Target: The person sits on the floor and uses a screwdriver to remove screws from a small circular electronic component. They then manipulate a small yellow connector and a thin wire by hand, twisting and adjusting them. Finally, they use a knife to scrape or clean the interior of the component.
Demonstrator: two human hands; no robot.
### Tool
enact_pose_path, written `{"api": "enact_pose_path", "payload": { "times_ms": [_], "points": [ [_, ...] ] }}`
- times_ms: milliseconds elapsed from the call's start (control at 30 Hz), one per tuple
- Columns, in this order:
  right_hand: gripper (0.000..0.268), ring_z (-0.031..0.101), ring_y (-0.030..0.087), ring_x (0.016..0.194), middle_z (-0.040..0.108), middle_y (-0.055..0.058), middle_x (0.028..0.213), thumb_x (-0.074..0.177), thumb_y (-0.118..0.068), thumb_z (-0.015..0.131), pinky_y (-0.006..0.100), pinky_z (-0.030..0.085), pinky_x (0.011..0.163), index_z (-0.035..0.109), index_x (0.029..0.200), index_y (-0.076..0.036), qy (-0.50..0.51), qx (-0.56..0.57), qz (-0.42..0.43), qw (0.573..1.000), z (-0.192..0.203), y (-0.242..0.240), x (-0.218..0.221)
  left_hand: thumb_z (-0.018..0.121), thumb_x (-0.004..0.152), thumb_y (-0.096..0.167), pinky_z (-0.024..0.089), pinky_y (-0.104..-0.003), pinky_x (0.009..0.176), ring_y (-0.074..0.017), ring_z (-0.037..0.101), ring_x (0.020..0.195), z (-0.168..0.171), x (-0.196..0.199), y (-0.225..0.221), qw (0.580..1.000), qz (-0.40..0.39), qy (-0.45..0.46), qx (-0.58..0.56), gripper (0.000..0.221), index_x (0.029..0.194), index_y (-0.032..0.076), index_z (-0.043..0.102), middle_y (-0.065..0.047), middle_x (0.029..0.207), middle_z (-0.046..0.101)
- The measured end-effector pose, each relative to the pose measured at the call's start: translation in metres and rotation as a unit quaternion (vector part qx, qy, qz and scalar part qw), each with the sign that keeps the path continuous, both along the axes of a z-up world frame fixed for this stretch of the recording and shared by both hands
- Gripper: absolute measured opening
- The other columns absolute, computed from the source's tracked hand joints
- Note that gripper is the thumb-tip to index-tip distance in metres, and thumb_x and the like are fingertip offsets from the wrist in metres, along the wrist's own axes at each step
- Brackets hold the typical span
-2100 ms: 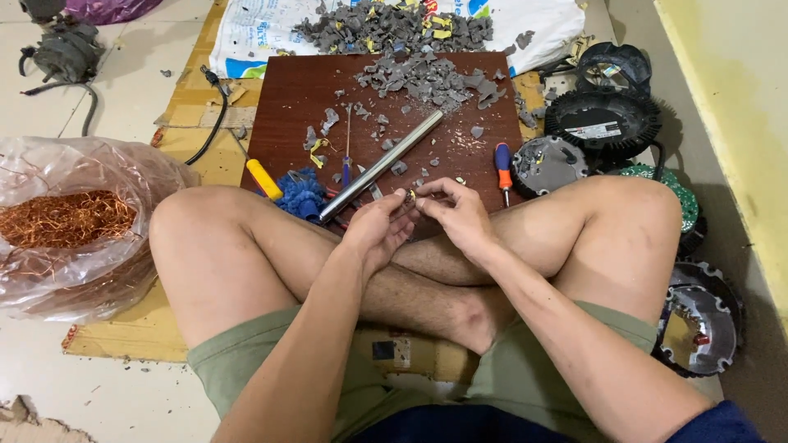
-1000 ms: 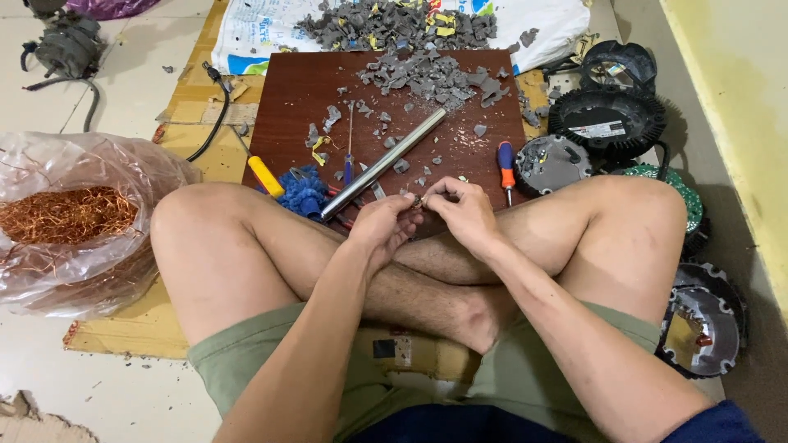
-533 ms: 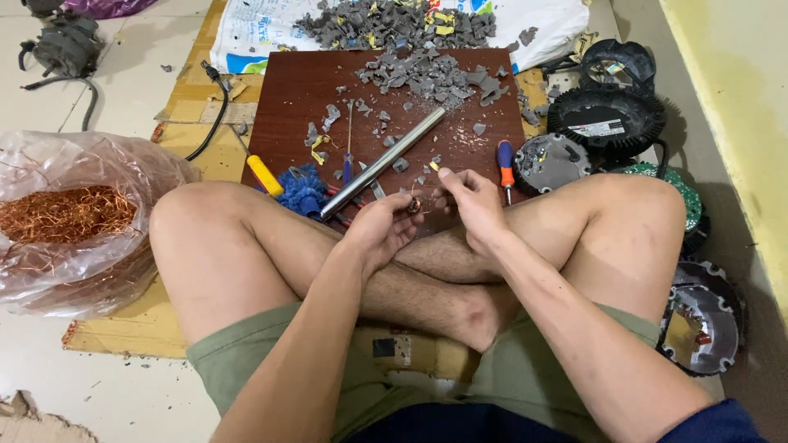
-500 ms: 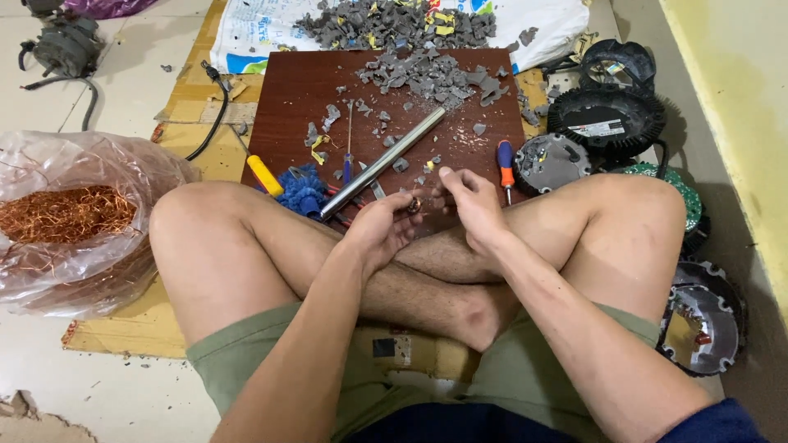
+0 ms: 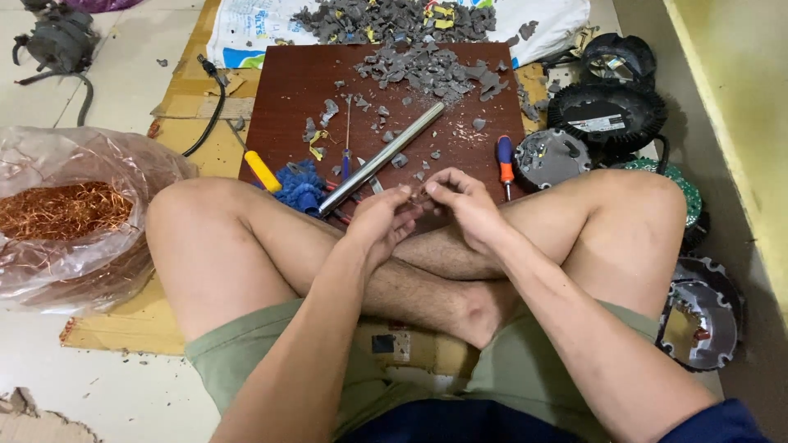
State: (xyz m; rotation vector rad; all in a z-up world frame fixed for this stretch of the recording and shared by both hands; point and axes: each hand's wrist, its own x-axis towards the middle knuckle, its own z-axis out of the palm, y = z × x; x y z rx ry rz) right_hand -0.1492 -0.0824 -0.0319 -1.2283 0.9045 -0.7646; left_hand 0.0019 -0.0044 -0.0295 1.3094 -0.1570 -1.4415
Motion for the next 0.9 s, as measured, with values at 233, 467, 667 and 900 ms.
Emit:
{"api": "enact_pose_path", "payload": {
  "times_ms": [233,467,667,900],
  "points": [
    [0.016,0.066,0.016,0.087,0.067,0.005,0.094,0.093,-0.015,0.079,0.026,0.058,0.072,0.076,0.105,-0.006,0.004,0.067,-0.035,0.997,0.008,0.003,-0.001,0.08,0.094,0.03,0.056,-0.029,0.074,-0.0241,0.076,0.098,0.02,0.003,0.004,0.998,0.035,0.057,0.001,0.035,0.116,0.009,0.062,-0.005,0.102,0.065],
    [0.014,0.073,0.019,0.074,0.07,0.011,0.083,0.09,-0.01,0.075,0.031,0.062,0.063,0.072,0.101,-0.003,-0.002,0.034,-0.011,0.999,0.006,0.006,0.001,0.088,0.087,0.024,0.053,-0.021,0.072,-0.0179,0.074,0.093,-0.018,0.009,-0.006,0.999,0.021,0.038,-0.018,0.033,0.11,0.017,0.065,-0.003,0.102,0.064],
    [0.013,0.073,0.018,0.067,0.073,0.015,0.078,0.088,-0.005,0.076,0.032,0.061,0.058,0.073,0.1,-0.002,0.05,-0.051,0.011,0.997,0.007,0.012,-0.003,0.09,0.086,0.021,0.057,-0.02,0.085,-0.0173,0.074,0.098,-0.033,0.011,-0.012,0.999,0.021,0.04,-0.021,0.034,0.11,0.013,0.066,-0.005,0.104,0.067],
    [0.011,0.065,0.011,0.062,0.073,0.009,0.077,0.087,-0.006,0.074,0.023,0.05,0.055,0.072,0.097,-0.003,0.001,-0.054,-0.071,0.996,0.002,0.006,0.0,0.084,0.092,0.024,0.06,-0.026,0.081,-0.0217,0.076,0.098,0.0,0.009,-0.002,0.997,0.044,0.068,0.014,0.027,0.108,0.016,0.063,-0.003,0.101,0.062]
  ]
}}
